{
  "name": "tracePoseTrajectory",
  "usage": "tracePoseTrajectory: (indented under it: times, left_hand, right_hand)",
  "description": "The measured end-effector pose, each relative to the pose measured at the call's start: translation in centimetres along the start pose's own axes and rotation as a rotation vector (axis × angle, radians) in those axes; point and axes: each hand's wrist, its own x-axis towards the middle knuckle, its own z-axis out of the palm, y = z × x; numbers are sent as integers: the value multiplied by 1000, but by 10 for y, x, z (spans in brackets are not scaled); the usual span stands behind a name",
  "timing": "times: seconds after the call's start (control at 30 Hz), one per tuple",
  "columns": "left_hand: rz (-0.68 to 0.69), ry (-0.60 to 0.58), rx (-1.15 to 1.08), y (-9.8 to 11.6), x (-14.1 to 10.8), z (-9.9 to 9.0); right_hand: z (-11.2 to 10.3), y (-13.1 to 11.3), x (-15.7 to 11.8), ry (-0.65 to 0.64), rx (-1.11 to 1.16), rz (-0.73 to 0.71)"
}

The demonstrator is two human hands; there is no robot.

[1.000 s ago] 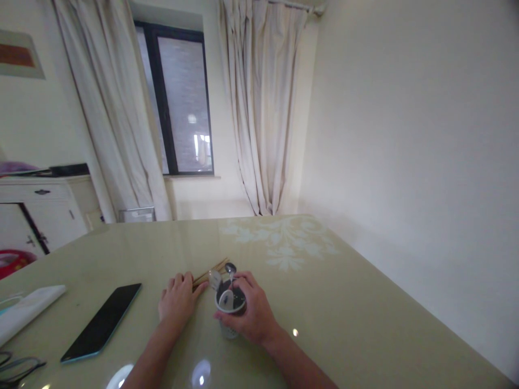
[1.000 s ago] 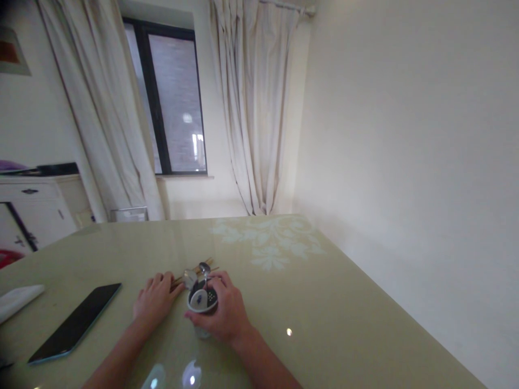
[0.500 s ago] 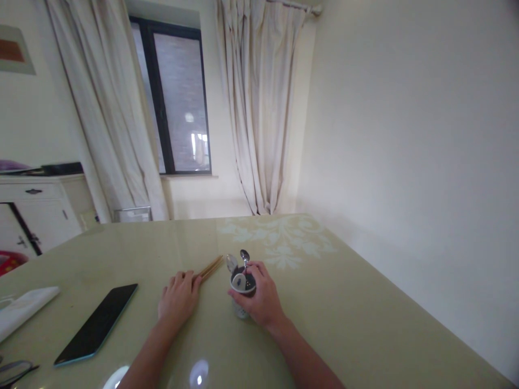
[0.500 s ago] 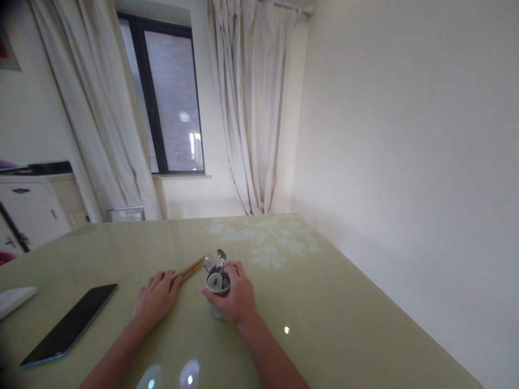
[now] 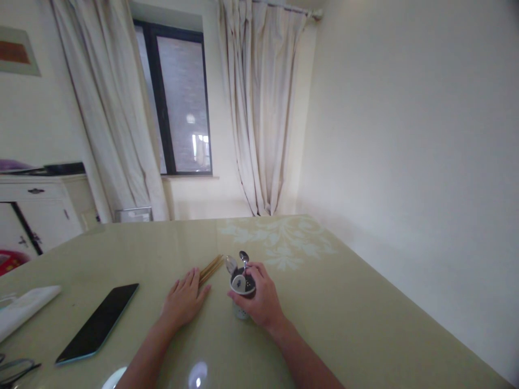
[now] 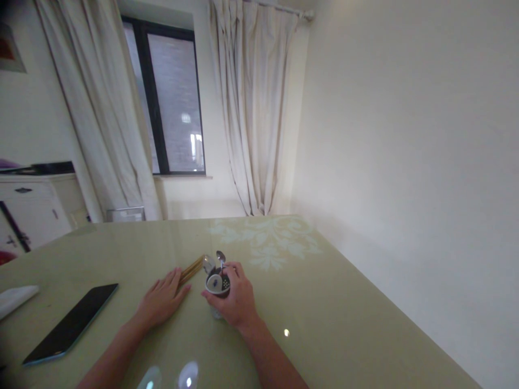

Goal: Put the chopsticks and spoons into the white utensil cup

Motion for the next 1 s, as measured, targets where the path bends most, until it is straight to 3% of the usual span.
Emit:
tracePoseTrajectory:
  times: [0.43, 0.67, 0.8, 1.0]
  left_hand:
    - [-6, -18, -78, 5, 0, 13]
    - [77, 110, -134, 2, 0, 15]
    - [95, 115, -141, 6, -5, 7]
    - [-270, 123, 3, 13, -18, -8]
  right_hand:
    - [2, 0, 0, 32, 3, 19]
    - [0, 1, 0, 20, 16, 14]
    - [-1, 1, 0, 4, 9, 9]
    - [-2, -1, -2, 0, 16, 15]
